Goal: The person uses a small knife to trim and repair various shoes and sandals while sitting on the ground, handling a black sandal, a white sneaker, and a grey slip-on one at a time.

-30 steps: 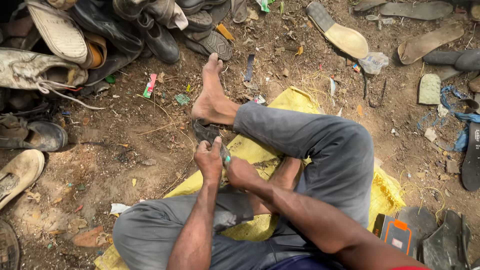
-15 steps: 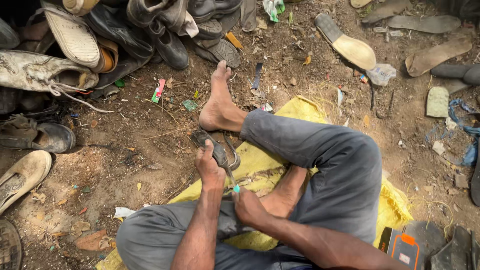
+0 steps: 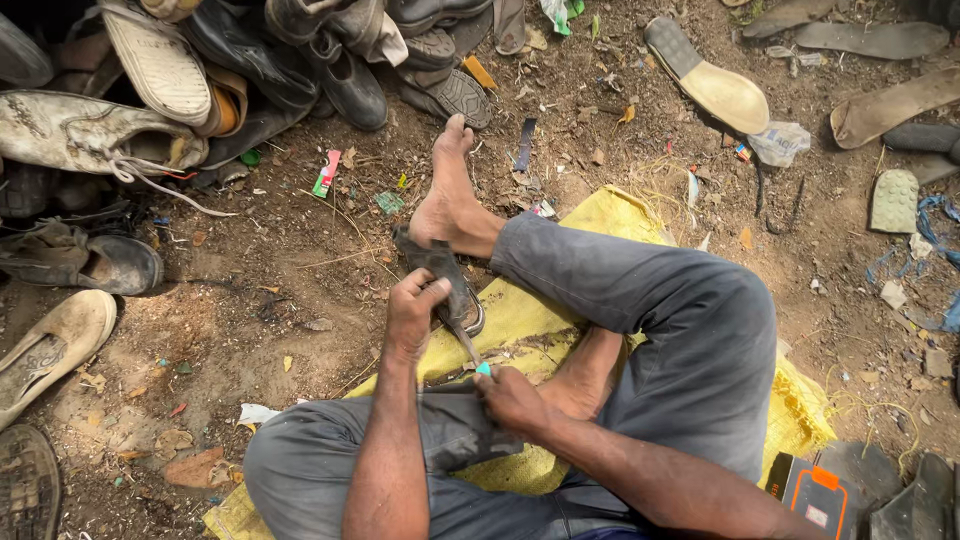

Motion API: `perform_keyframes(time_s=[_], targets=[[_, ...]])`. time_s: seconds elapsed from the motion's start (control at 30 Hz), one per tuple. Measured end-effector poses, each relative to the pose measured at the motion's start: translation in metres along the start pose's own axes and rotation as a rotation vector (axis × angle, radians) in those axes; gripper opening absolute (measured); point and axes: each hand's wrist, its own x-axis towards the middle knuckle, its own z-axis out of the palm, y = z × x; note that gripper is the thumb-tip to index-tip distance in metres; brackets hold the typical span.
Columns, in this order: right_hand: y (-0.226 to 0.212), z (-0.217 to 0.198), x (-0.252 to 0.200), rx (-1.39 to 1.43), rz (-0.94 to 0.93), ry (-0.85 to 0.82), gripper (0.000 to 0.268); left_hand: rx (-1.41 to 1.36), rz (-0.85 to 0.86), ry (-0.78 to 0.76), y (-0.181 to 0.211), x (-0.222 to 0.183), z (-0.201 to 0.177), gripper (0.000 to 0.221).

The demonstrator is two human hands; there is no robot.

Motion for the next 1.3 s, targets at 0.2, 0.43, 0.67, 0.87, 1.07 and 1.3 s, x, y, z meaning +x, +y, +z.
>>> perform_keyframes(time_s=[0.2,0.43,0.67,0.87,1.07,1.3], targets=[[-0.007,-0.030,0.000,0.012,0.023,-0.139,0.030,1.463,0.873,-0.245,0.013,-0.013,0.001,0.037],[-0.037,-0.037,-0.029,0.043,0.127,-0.180,0.033,1.545,0.838,-0.537,0.011,0.013,0.004,0.011],[-0.020,-0.048,0.011,0.063,0.019,-0.130,0.036,1.344,0.658,-0.215,-0.031,-0.013,0.029,0.005],[-0.031,-0.054,0.086,-0.446,-0.285,-0.059,0.044,1.024,0.658,0.105,-0.052,0.011,0.006,0.010],[-0.044,-0.035,0.104,-0.512,-0.236,-0.020,0.044,0.777,0.459,0.326,-0.062,0.027,-0.001,0.016],[-0.034,-0.013,0.048,-0.505,-0.149,0.061,0.046,0.648,0.429,0.414,-0.059,0.034,-0.003,0.019]])
